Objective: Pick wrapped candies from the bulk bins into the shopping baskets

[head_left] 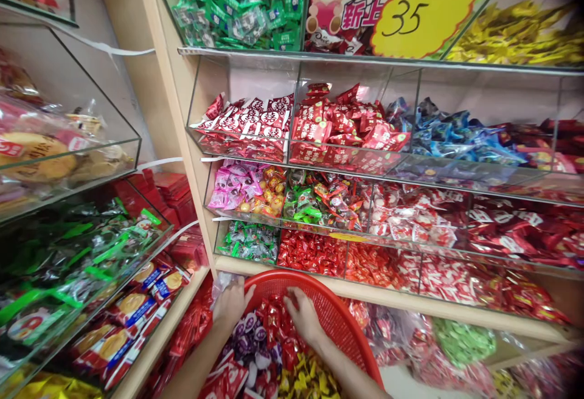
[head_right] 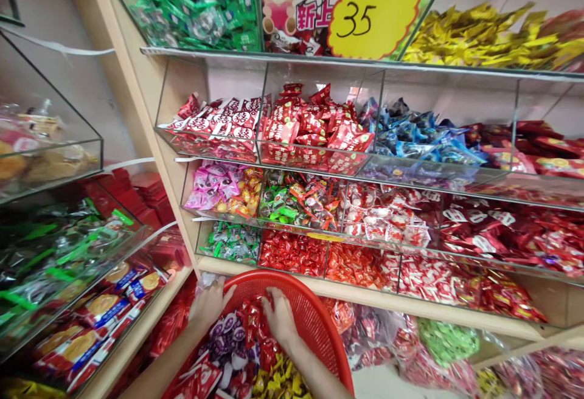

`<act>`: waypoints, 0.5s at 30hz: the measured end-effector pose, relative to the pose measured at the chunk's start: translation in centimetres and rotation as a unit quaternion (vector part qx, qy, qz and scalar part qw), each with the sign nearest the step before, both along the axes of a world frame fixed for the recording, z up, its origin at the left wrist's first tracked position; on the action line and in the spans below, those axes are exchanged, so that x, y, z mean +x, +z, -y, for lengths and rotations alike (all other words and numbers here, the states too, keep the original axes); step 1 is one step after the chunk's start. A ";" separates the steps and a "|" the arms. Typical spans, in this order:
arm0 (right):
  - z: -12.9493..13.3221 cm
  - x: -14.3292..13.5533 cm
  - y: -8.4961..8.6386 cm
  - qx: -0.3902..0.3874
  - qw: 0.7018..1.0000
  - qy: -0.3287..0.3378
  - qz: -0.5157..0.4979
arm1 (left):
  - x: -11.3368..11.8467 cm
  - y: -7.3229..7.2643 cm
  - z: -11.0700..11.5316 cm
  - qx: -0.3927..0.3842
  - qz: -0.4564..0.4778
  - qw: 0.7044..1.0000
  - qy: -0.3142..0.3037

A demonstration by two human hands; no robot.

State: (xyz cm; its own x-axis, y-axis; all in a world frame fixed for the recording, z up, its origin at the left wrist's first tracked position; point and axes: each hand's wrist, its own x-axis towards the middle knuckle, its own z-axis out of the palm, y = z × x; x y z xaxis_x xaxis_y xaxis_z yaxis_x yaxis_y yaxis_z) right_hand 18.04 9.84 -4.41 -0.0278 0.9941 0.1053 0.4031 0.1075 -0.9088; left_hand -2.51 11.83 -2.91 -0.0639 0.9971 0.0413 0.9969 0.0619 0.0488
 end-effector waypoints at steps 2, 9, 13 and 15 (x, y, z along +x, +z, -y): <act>-0.9 1.5 2.4 0.052 0.998 -0.007 0.039 | 0.0 0.0 -0.1 0.000 -0.001 1.000 -0.006; -6.4 6.8 7.4 0.110 0.916 -0.120 0.367 | -0.1 -0.3 -0.2 -0.001 -0.005 1.000 -0.002; -8.7 7.0 7.8 -0.012 0.847 -0.109 0.520 | -0.1 -0.4 -0.2 0.010 -0.004 1.000 -0.010; -9.5 6.5 7.7 -0.050 0.832 -0.098 0.543 | -0.1 -0.4 -0.2 0.014 -0.001 1.000 -0.009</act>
